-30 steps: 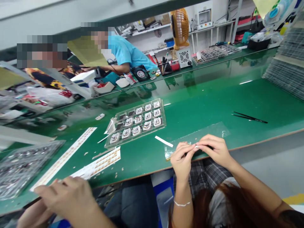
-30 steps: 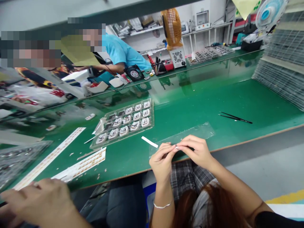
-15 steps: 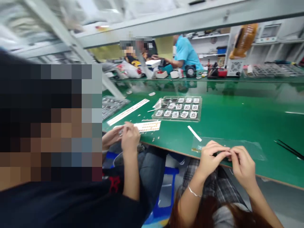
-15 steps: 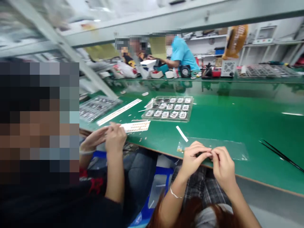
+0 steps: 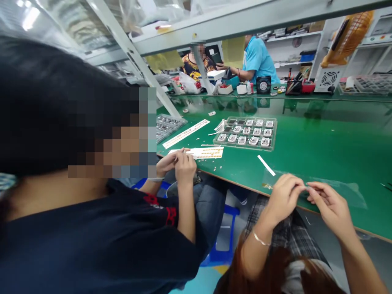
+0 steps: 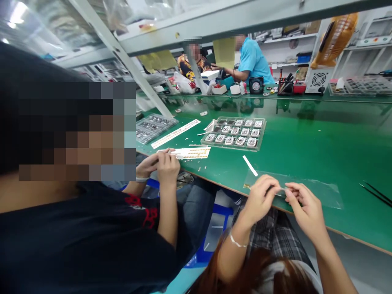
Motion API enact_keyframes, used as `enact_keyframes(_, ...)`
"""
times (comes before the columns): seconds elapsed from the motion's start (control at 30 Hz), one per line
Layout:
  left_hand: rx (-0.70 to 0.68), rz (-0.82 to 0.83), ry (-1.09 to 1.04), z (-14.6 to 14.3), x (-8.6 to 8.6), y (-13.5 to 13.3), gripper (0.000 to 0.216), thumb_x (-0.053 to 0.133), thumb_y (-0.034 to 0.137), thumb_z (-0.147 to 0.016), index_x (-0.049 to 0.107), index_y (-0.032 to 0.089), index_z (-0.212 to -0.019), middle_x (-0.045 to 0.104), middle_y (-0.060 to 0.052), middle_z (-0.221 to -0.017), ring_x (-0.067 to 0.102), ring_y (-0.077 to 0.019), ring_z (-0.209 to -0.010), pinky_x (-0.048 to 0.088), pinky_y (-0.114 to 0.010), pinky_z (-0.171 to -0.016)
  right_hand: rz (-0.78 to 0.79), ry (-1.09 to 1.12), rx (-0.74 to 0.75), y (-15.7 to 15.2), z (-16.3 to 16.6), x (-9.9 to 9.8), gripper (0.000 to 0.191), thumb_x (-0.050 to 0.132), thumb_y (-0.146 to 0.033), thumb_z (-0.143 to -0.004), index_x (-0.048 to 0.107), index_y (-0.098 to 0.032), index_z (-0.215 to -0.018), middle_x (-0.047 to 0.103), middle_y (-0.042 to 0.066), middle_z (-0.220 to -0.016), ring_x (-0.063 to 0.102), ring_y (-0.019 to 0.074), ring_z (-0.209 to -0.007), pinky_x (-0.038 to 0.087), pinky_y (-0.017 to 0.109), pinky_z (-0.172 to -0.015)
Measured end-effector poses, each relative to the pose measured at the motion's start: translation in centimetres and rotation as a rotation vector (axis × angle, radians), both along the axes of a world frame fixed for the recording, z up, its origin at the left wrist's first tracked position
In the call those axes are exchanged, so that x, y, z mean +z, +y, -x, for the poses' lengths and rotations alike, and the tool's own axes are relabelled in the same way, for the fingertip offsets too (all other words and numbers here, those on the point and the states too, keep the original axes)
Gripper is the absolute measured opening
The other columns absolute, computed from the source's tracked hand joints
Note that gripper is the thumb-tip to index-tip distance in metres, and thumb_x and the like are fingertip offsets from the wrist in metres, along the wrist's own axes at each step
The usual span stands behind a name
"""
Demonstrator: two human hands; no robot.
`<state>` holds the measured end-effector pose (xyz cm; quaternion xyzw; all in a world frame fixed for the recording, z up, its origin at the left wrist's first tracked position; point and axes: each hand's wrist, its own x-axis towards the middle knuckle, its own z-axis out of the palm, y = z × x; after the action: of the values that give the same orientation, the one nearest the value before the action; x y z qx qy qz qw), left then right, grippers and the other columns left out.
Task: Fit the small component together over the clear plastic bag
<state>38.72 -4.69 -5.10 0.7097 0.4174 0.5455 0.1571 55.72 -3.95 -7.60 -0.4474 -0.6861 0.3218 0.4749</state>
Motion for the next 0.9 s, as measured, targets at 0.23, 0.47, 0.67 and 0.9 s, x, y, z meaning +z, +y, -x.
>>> enact_keyframes(0.23,0.209,0.42,0.559,8.3,1.4,2.2,0.014,0.046,0.017,-0.096,0.058,0.022,-0.092,0.055,-0.005,-0.139,0.038,-0.026,-0.139,0.027,-0.059,-0.113,0.075,-0.053,0.013,0.0,0.6,0.6,0.024,0.058,-0.043,-0.09,0.067,-0.021,-0.091,0.067,0.004,-0.083,0.064,0.0152,-0.068,0.051,0.025,-0.061)
enact_keyframes(0.47,0.189,0.263,0.569,12.3,-1.3,-0.8,0.012,0.051,0.02,-0.095,0.061,0.023,-0.088,0.07,-0.002,-0.116,0.052,-0.0242,-0.128,0.029,-0.06,-0.111,0.026,-0.047,0.026,-0.3,0.7,0.9,0.019,0.058,-0.036,-0.091,0.067,-0.021,-0.085,0.067,0.003,-0.082,0.061,0.0151,-0.068,0.05,0.025,-0.063)
enact_keyframes(0.67,0.196,-0.011,0.574,13.3,-2.6,-3.1,0.015,0.049,0.018,-0.096,0.063,0.021,-0.094,0.072,-0.004,-0.105,0.062,-0.0189,-0.113,0.039,-0.047,-0.107,-0.008,-0.047,0.028,-0.5,0.9,1.5,0.015,0.058,-0.031,-0.091,0.066,-0.021,-0.083,0.066,0.002,-0.077,0.059,0.0136,-0.066,0.049,0.023,-0.062)
enact_keyframes(0.9,0.302,-0.233,0.553,13.3,-4.4,-3.6,0.016,0.066,0.011,-0.086,0.068,0.024,-0.095,0.074,0.0,-0.094,0.067,-0.0175,-0.098,0.045,-0.037,-0.09,-0.034,-0.044,0.019,-0.7,1.1,1.7,0.015,0.057,-0.029,-0.091,0.065,-0.021,-0.082,0.065,0.001,-0.075,0.057,0.0131,-0.064,0.048,0.023,-0.061)
